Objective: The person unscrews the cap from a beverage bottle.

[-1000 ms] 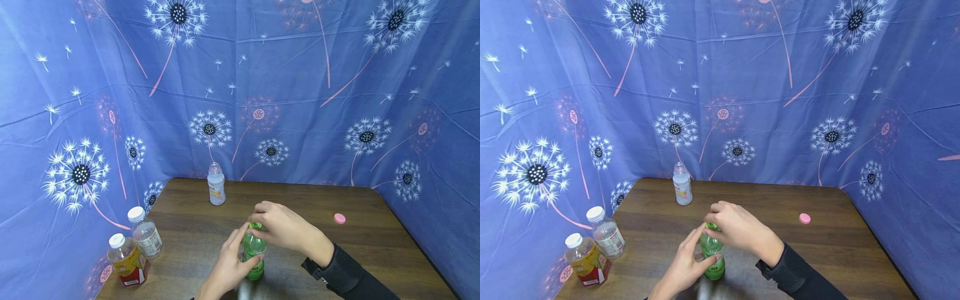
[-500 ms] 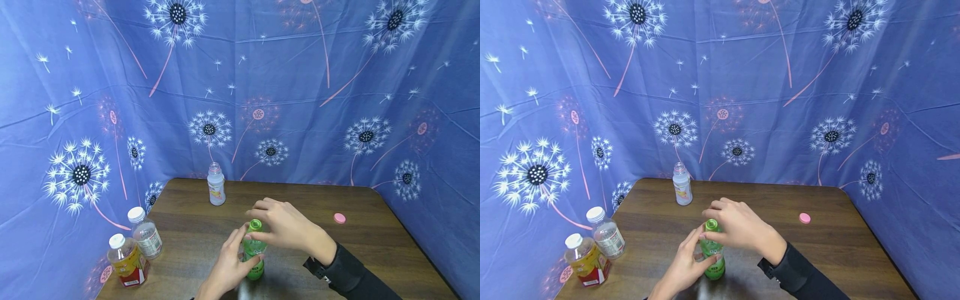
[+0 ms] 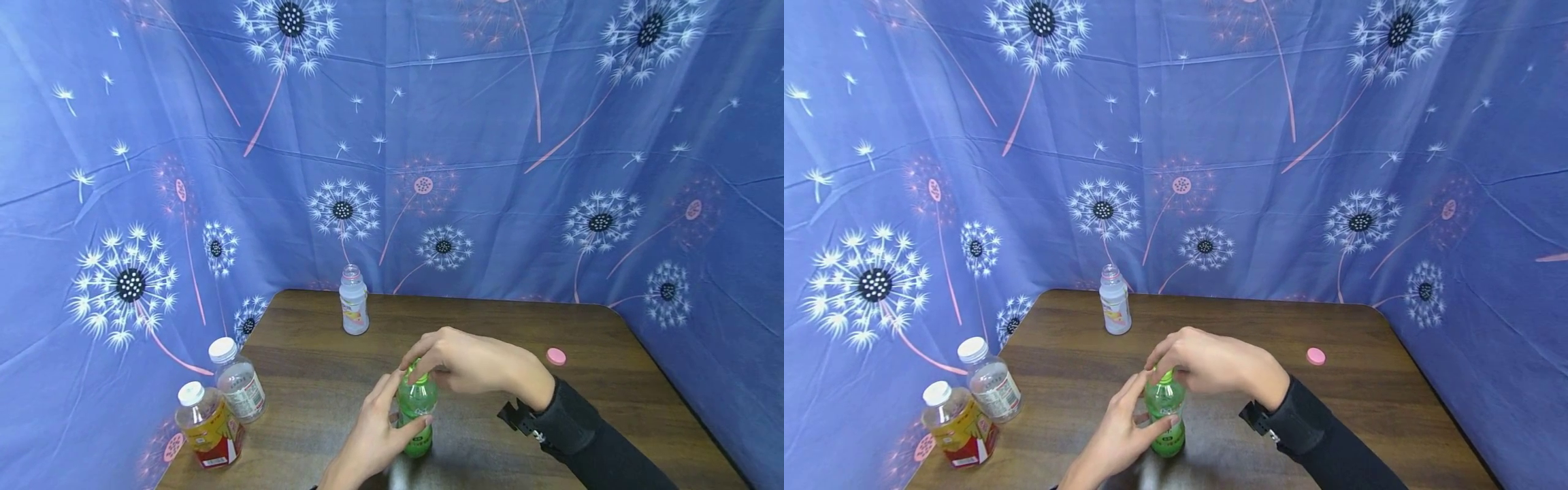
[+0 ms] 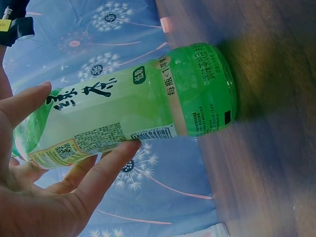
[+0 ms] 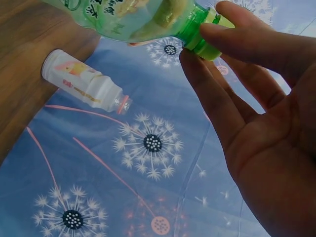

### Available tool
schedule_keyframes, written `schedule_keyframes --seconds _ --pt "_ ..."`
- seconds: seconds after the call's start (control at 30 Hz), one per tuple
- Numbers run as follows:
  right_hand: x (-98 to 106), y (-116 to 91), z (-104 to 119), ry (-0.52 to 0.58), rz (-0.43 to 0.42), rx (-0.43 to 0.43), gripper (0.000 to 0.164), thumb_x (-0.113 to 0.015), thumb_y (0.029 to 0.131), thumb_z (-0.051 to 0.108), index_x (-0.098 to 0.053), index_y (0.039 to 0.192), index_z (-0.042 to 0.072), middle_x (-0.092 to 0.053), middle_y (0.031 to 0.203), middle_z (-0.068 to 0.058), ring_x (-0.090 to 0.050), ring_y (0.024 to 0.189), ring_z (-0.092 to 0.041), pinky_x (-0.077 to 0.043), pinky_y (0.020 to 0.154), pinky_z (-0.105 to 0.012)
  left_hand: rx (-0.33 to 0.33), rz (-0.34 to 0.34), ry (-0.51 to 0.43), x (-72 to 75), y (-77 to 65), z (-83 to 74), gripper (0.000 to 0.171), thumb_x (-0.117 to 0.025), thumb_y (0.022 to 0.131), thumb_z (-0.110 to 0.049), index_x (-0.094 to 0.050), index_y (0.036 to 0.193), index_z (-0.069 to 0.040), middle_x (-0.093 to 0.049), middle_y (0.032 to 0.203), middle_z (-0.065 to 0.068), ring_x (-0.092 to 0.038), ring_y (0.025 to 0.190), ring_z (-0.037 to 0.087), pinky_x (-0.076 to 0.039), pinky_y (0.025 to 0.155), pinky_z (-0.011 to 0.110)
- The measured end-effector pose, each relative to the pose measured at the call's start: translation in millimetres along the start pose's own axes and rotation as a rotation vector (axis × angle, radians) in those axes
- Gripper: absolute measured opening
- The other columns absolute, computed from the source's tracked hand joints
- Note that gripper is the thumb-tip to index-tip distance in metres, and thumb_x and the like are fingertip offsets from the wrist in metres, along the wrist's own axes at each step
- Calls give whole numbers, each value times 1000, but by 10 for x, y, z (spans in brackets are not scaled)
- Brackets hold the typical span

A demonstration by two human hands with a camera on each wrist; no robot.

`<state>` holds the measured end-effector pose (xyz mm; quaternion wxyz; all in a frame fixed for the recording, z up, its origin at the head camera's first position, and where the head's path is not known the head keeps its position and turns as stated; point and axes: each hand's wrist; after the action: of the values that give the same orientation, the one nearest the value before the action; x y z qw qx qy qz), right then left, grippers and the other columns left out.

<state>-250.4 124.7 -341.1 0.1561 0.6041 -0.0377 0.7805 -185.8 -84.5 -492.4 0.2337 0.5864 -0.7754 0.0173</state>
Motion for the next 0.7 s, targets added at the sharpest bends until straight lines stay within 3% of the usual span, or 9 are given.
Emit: schedule_keyframes --seconds 0.2,0.5,0.7 --pt "28 30 -22 45 11 -45 37 -70 91 -4 -81 117 19 -73 123 4 -67 114 -7 -56 91 -19 7 -2 -1 -5 4 -6 83 -79 94 -44 -33 163 -36 -54 137 0 -57 131 32 -65 85 45" --pt "14 36 -16 56 1 -87 26 -77 93 6 -81 116 18 -72 115 8 -66 108 -2 -57 89 -17 -16 -27 24 -17 2 -26 80 -81 92 -41 -37 159 -41 -57 131 0 -63 122 27 -65 80 45" --pt "-31 40 29 -48 -32 -84 25 -79 95 18 -80 120 19 -65 97 10 -57 84 2 -51 73 -12 -6 -29 29 -24 -3 -29 80 -81 93 -42 -37 159 -41 -57 130 -1 -62 121 25 -65 80 42"
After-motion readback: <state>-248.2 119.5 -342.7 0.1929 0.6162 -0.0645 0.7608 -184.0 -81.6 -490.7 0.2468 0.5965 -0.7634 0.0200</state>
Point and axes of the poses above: each hand's wrist, its own y-axis towards the middle knuckle, its own x-axis out of the back of the hand, z = x × y
